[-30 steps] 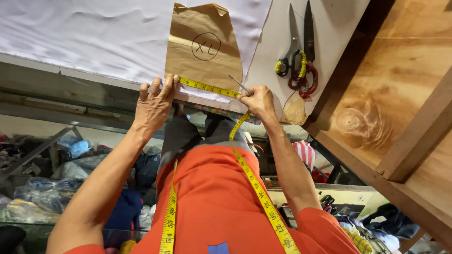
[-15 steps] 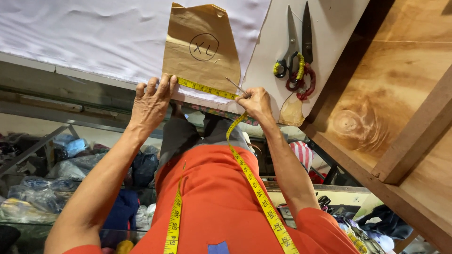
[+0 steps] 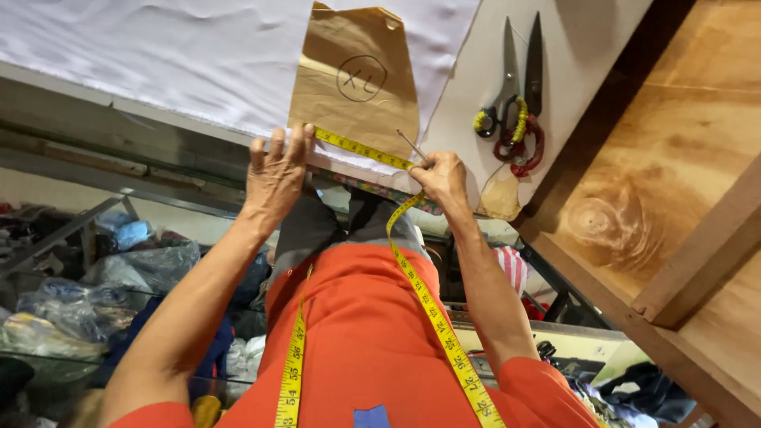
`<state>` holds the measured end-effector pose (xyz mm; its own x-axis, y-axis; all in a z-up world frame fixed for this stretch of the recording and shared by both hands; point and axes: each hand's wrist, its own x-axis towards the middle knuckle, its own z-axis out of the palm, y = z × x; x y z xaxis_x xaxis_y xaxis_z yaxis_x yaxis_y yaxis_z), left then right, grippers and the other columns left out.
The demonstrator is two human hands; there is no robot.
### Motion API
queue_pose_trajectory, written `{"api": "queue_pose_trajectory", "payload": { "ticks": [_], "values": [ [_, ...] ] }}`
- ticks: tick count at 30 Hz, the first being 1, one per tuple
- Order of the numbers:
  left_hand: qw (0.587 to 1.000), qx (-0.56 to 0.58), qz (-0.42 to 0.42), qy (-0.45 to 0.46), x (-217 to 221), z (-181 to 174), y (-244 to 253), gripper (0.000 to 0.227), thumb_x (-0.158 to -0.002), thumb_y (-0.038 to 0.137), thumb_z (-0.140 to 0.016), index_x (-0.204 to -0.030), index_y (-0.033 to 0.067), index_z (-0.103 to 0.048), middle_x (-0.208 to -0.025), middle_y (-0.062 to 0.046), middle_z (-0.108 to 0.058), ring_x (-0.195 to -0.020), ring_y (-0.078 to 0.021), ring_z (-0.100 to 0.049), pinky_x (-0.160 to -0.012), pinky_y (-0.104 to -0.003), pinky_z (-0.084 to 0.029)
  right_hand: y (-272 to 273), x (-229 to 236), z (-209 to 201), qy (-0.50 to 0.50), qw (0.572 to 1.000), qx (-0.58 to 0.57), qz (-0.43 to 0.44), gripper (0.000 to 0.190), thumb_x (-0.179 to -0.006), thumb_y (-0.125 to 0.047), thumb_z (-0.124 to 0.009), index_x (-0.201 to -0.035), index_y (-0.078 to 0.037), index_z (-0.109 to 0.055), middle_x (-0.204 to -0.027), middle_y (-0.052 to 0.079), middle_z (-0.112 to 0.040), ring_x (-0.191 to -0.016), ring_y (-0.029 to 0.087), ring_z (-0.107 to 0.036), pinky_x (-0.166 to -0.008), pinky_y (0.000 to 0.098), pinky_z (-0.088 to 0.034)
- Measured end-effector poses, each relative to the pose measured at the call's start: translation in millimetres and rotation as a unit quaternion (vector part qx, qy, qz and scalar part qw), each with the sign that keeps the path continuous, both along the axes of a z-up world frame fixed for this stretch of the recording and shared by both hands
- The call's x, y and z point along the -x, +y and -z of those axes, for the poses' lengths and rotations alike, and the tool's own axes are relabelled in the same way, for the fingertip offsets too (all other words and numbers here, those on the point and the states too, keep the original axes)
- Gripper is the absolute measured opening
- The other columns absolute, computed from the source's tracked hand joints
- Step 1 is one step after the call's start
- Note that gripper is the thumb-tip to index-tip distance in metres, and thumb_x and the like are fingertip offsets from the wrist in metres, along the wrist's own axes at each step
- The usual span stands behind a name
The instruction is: The person measures a brown paper pattern labeled 'XL' placed on a white fabric using a yellow tape measure and a pen. They mark measurements on the pattern and adjust the fabric and pattern on the table throughout the process.
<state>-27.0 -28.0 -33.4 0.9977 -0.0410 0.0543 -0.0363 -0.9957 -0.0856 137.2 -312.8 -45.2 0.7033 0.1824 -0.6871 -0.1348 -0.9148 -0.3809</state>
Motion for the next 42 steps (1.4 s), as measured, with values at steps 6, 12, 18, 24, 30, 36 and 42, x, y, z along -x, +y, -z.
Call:
{"api": "queue_pose_trajectory", "payload": {
  "ticks": [6,12,18,24,30,36,42],
  "values": [
    [1.0,-0.021,-0.012,0.015,0,4,-6,0.064,-0.081,0.017,-0.069,-0.144,0.0064,-0.06,-0.143,-0.009,-0.052,-0.119,-0.0272,-0.048,-0.1,-0.046,-0.025,3,0,-10,-0.002,1.0,-0.004,-0.002,0.021,-0.068,-0.035,-0.076,-0.08,-0.019,-0.081,-0.071,0.01,-0.073,-0.079,0.035,-0.074,-0.072,0.0447,-0.056],
    [0.999,-0.027,-0.026,0.018,2,4,-9,0.065,-0.083,0.013,-0.066,-0.147,0.0054,-0.056,-0.144,-0.009,-0.05,-0.119,-0.0268,-0.049,-0.1,-0.045,-0.023,2,0,-9,-0.003,1.0,-0.009,0.001,0.019,-0.068,-0.035,-0.075,-0.078,-0.02,-0.081,-0.07,0.009,-0.073,-0.078,0.034,-0.073,-0.071,0.0455,-0.055],
    [0.999,-0.025,-0.024,0.011,1,0,-9,0.065,-0.084,0.012,-0.065,-0.147,0.0056,-0.055,-0.144,-0.011,-0.051,-0.121,-0.0276,-0.048,-0.099,-0.046,-0.023,-1,-1,-9,-0.007,1.0,-0.014,-0.009,0.02,-0.068,-0.035,-0.075,-0.077,-0.019,-0.08,-0.07,0.011,-0.073,-0.077,0.036,-0.073,-0.07,0.0454,-0.056],
    [0.999,0.012,-0.049,-0.002,5,14,-15,0.069,-0.082,0.017,-0.072,-0.148,0.0079,-0.054,-0.145,-0.015,-0.053,-0.126,-0.0303,-0.048,-0.101,-0.048,-0.023,2,0,-12,-0.007,1.0,-0.015,-0.013,0.021,-0.068,-0.036,-0.075,-0.078,-0.018,-0.081,-0.067,0.011,-0.071,-0.075,0.034,-0.073,-0.068,0.0438,-0.055],
    [0.996,0.009,-0.086,0.02,-1,6,-30,0.064,-0.083,0.015,-0.072,-0.144,0.0063,-0.056,-0.15,-0.013,-0.049,-0.128,-0.0274,-0.043,-0.099,-0.046,-0.022,1,1,-10,-0.016,1.0,-0.021,-0.016,0.021,-0.068,-0.035,-0.075,-0.078,-0.017,-0.08,-0.065,0.011,-0.071,-0.073,0.033,-0.073,-0.066,0.0434,-0.056],
    [0.992,0.057,-0.111,-0.028,2,18,-39,0.059,-0.085,0.01,-0.065,-0.144,0.0048,-0.057,-0.148,-0.017,-0.052,-0.128,-0.0304,-0.046,-0.098,-0.047,-0.025,2,1,-15,-0.011,1.0,-0.012,-0.012,0.021,-0.068,-0.036,-0.076,-0.078,-0.018,-0.08,-0.066,0.01,-0.072,-0.075,0.033,-0.074,-0.067,0.0435,-0.056],
    [0.986,0.061,-0.136,-0.07,1,22,-48,0.055,-0.087,0.005,-0.062,-0.141,0.0062,-0.059,-0.148,-0.019,-0.053,-0.128,-0.0328,-0.049,-0.096,-0.046,-0.027,5,0,-19,-0.008,1.0,-0.012,-0.013,0.024,-0.068,-0.036,-0.076,-0.079,-0.015,-0.08,-0.066,0.013,-0.071,-0.074,0.034,-0.073,-0.067,0.0445,-0.056]
  ]
}}
